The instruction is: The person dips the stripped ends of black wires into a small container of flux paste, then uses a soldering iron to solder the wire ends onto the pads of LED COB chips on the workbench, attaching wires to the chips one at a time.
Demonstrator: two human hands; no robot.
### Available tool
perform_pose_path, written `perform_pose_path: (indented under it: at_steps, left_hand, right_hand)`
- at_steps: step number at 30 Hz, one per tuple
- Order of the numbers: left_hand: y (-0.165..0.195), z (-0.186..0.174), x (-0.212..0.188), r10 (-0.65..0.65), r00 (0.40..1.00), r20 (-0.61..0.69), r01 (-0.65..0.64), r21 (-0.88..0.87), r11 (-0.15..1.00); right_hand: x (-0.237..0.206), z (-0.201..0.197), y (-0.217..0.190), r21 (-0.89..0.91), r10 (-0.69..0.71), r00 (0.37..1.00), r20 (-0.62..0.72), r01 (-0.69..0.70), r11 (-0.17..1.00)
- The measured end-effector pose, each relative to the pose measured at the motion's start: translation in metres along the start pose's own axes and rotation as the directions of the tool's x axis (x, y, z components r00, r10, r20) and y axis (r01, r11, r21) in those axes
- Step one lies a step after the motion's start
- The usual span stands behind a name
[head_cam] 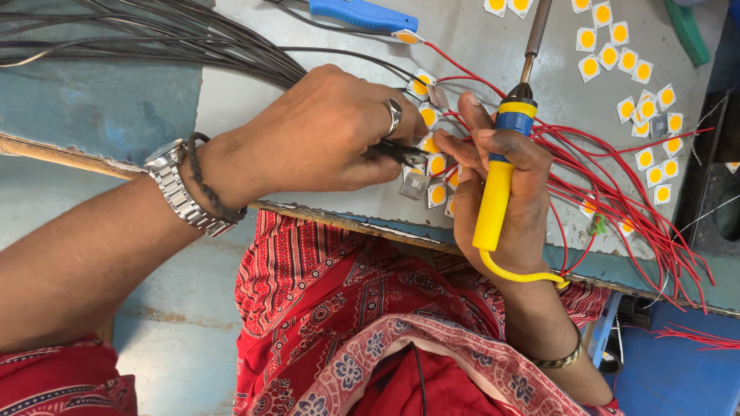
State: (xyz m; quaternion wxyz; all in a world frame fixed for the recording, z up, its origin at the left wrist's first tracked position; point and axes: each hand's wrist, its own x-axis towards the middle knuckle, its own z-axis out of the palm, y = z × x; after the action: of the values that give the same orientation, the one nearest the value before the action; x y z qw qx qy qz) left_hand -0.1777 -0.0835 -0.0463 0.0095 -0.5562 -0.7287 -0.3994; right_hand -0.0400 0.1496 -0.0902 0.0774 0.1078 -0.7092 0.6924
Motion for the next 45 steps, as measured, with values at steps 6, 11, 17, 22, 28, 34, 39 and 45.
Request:
perform_pose_path:
  at_steps: [6, 11, 17, 22, 28, 34, 39, 45]
  left_hand:
    - [0.003, 0.002, 0.005, -0.026, 0.995, 0.101, 0.008, 0.175, 0.985]
    - [0.005, 0.003, 0.006, -0.014, 0.994, 0.105, -0.006, 0.196, 0.981]
    - [0.004, 0.004, 0.006, -0.012, 0.992, 0.127, -0.017, 0.218, 0.976]
    - [0.003, 0.005, 0.006, -0.037, 0.989, 0.142, 0.004, 0.229, 0.973]
    - [0.001, 0.005, 0.006, -0.024, 0.991, 0.133, -0.006, 0.218, 0.976]
    - [0.003, 0.004, 0.006, -0.008, 0.994, 0.11, -0.015, 0.206, 0.978]
    - [0.003, 0.004, 0.007, -0.016, 0.993, 0.12, -0.009, 0.206, 0.979]
    - [0.003, 0.005, 0.009, -0.017, 0.993, 0.118, -0.006, 0.192, 0.981]
  right_hand:
    - [0.003, 0.004, -0.016, -0.253, -0.047, 0.998, 0.037, 0.055, 0.966]
    - [0.007, 0.004, -0.028, -0.315, -0.079, 0.997, 0.025, 0.083, 0.945]
    - [-0.011, -0.018, -0.035, -0.31, -0.189, 0.973, -0.13, 0.141, 0.94]
    - [-0.041, -0.088, -0.032, -0.421, -0.38, 0.898, -0.221, 0.264, 0.868]
    - [-0.089, -0.154, -0.032, -0.442, -0.402, 0.786, -0.47, 0.185, 0.878]
    - [-0.076, -0.139, -0.044, -0.422, -0.34, 0.777, -0.529, 0.106, 0.9]
    - [-0.047, -0.087, -0.066, -0.478, -0.304, 0.84, -0.45, 0.061, 0.876]
    - [-0.013, -0.045, -0.09, -0.503, -0.242, 0.885, -0.397, 0.011, 0.864]
